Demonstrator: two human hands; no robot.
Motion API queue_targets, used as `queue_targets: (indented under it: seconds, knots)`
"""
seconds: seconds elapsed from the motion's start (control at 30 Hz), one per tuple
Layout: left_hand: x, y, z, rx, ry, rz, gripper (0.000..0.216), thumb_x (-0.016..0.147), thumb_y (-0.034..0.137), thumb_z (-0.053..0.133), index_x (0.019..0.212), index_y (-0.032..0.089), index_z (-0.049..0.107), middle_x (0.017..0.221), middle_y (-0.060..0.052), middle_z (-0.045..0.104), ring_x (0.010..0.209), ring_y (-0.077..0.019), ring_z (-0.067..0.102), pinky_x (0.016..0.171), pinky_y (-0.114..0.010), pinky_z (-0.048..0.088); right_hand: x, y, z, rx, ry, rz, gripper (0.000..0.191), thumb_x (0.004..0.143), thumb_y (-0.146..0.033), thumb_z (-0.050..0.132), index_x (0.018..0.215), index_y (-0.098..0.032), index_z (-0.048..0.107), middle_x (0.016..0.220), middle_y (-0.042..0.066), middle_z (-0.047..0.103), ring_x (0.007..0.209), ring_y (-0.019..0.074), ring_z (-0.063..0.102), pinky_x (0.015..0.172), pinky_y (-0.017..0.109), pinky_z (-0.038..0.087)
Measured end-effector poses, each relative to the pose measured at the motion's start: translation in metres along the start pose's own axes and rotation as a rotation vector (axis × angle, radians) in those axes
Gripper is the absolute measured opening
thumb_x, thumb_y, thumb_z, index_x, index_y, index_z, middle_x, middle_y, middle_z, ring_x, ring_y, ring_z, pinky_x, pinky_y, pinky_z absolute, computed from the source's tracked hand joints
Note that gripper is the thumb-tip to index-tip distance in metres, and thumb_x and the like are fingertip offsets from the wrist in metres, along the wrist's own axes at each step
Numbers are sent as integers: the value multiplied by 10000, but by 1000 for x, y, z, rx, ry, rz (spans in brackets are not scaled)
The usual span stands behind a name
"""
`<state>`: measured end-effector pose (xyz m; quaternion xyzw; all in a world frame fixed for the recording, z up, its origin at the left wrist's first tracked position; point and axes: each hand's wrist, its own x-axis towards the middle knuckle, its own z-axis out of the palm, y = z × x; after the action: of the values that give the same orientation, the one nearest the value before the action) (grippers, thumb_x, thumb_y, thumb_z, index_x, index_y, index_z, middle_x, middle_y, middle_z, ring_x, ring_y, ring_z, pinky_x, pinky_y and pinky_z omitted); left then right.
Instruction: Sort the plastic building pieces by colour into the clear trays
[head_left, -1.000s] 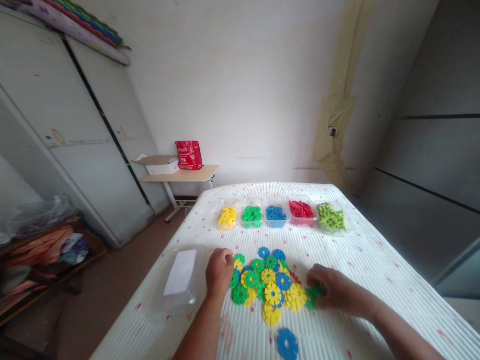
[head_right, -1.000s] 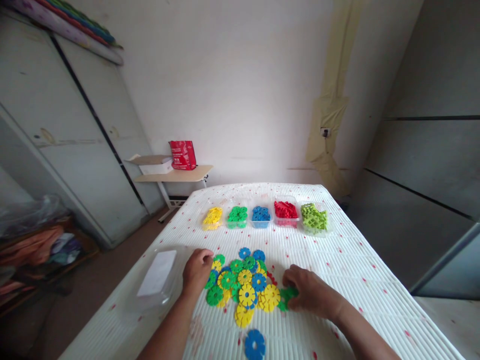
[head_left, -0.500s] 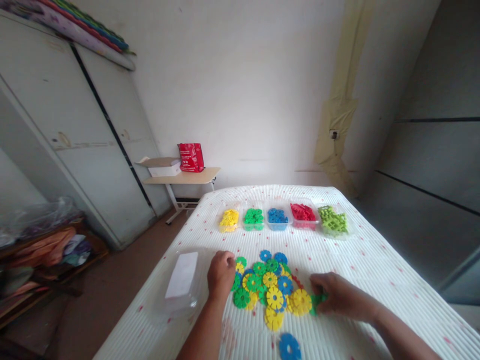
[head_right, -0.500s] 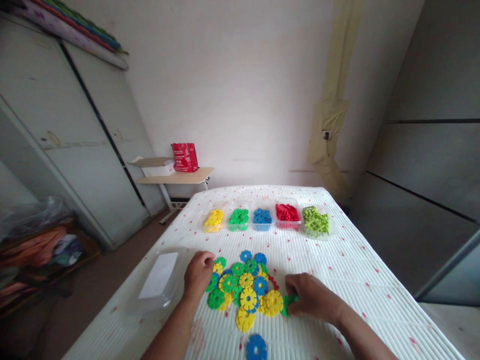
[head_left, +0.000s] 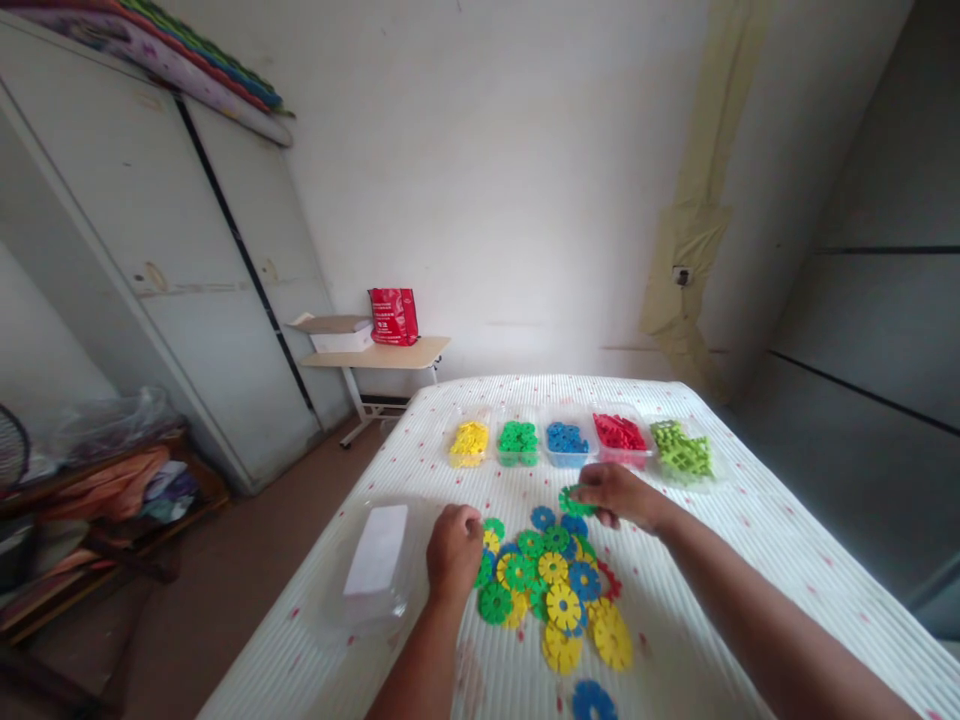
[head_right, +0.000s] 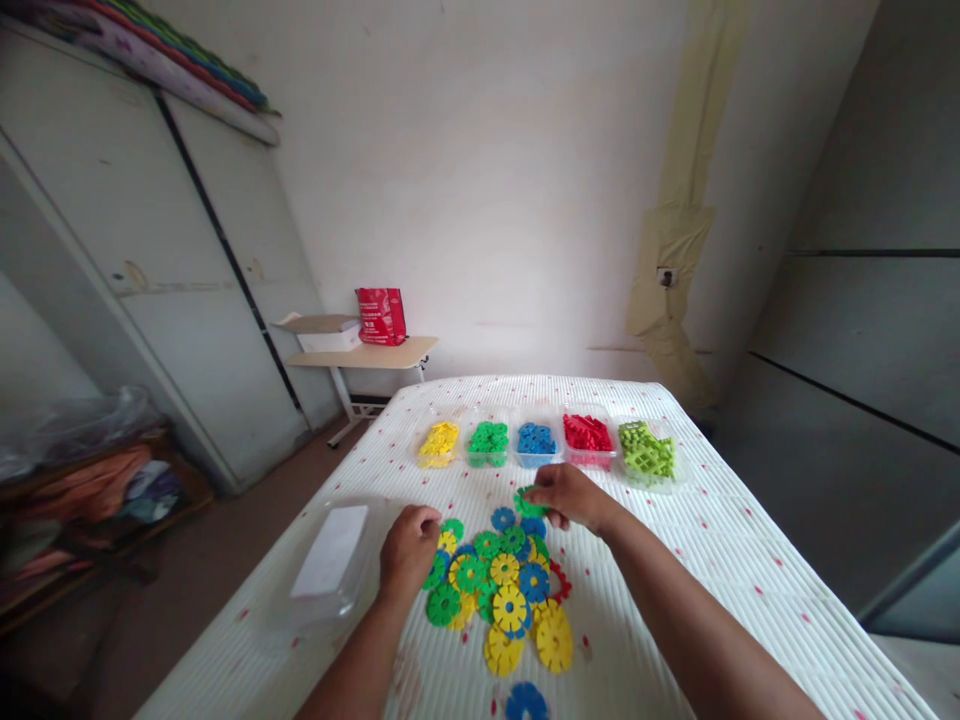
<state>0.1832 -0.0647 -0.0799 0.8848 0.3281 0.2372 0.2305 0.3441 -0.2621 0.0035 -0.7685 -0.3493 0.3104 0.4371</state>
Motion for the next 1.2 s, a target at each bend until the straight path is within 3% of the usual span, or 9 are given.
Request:
queue_targets:
  seconds: [0.1,0.2,0.33,0.43,0.53,0.7,0.83,0.97,1.2]
  knots:
    - [0,-2,0,-16,-3,-16,153,753,123,471,737,197,604,803,-7,596,788,-121,546,723,-208,376,47,-26,3,-29,316,6,312,723,-456,591,638,-189,455,423,-42,514,360,80,472,380,192,377]
    - [1,-4,2,-37,13,-22,154,749,114,473,743,199,601,799,0,593,786,-117,544,729,-208,377,75,-38,1,-83,454,34,302,740,-451,576,655,-187,459,436,-16,541,375,103,516,402,207,403]
    - [1,-6,3,-68,25,-3,158,745,105,469,745,194,600,792,-2,592,775,-115,539,734,-209,383,68,-26,0,-207,573,-10,248,755,-378,546,617,-192,458,425,-27,500,395,103,500,439,205,364]
    - [1,-6,3,-75,10,1,165,742,102,471,755,191,610,800,-6,595,780,-115,539,739,-211,386,41,4,3,-427,674,-213,249,781,-350,480,587,-202,433,506,-17,504,475,108,485,491,218,338]
    - [2,-5,1,-69,-31,-6,171,732,96,482,759,190,622,808,-6,598,793,-114,542,750,-211,386,12,42,5,-552,627,-309,268,803,-385,427,599,-211,431,536,-14,504,494,116,453,510,232,329]
    - [1,-1,-2,-13,-63,32,124,721,209,547,800,175,636,827,-27,601,816,-136,551,763,-230,391,-15,86,-2,-561,590,-215,259,807,-403,398,633,-215,434,568,-7,519,515,122,444,517,235,341]
    - [-4,12,-4,130,-73,46,218,685,354,590,803,178,642,864,-59,598,855,-188,550,728,-265,389,-15,89,-1,-596,608,-170,261,814,-399,367,636,-215,421,565,-8,507,528,128,458,523,235,337]
    - [-9,23,-2,260,-64,27,222,674,348,596,840,202,614,902,-62,605,888,-219,541,671,-277,370,-8,86,6,-706,567,-156,263,824,-384,343,639,-214,423,606,3,523,550,134,464,531,240,314]
    - [-9,20,1,15,33,138,75,726,192,522,752,219,587,752,10,650,774,-143,586,725,-248,380,-10,86,7,-730,545,-145,262,834,-375,313,660,-212,421,628,8,526,561,131,455,542,239,300]
